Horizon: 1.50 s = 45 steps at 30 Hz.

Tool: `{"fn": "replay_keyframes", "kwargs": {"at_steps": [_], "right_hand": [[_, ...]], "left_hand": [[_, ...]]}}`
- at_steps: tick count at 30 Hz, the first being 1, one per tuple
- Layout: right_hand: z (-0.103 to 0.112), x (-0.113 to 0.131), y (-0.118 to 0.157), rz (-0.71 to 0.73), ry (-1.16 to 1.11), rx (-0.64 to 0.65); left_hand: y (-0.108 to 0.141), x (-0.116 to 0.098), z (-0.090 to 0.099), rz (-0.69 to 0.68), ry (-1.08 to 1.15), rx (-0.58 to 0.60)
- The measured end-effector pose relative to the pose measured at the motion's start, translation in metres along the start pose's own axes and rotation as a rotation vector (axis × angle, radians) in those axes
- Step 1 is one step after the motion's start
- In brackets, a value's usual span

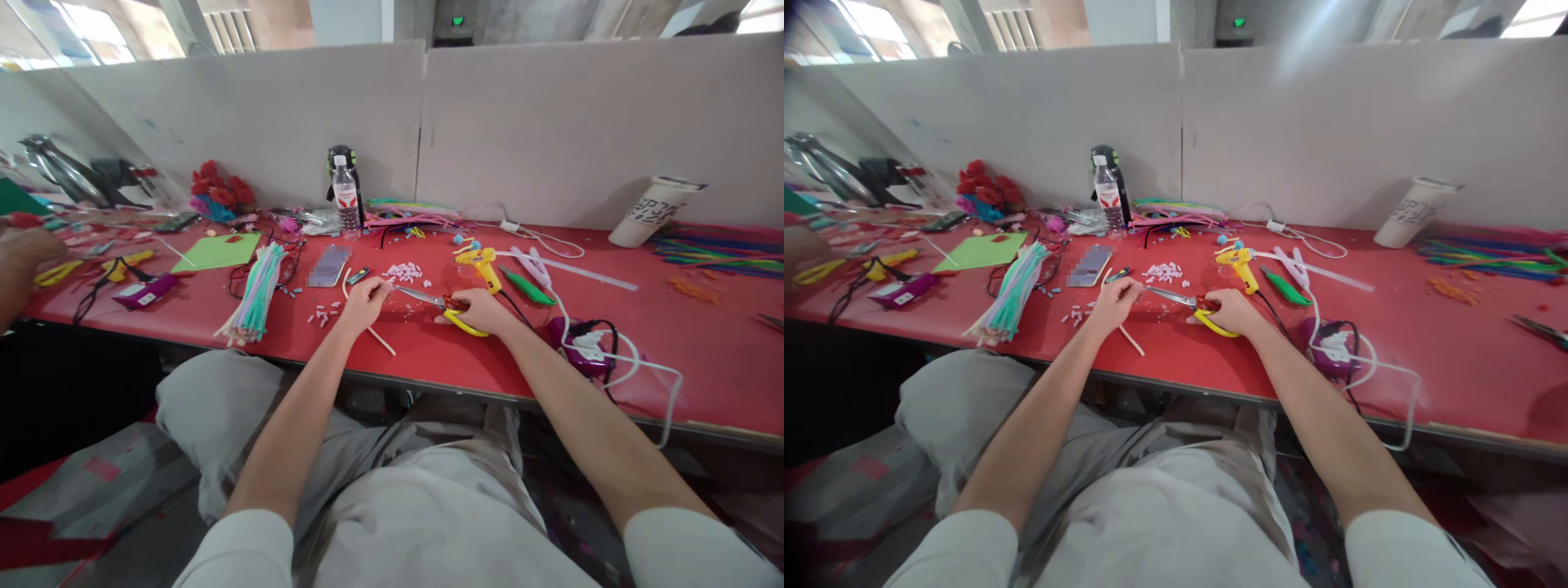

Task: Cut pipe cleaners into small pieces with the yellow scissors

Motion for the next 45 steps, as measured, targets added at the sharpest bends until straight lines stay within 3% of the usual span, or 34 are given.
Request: {"fn": "replay_keyframes", "kwargs": {"at_steps": [45], "right_hand": [[0.0022,0.0045,0.0015,0.011,-0.026,0.019]], "left_hand": [[-0.0004,0.0014,-0.0007,0.015,0.02,-0.002]]}}
Point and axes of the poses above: each hand's wrist, its own y-axis away from the middle knuckle, its own z-axis out of the back of the hand, x = y × z, the point moved 6 cm from there along -y, towards the middle knuckle, and after that the axes turned 4 degrees about -y, right-handed, at the moved point
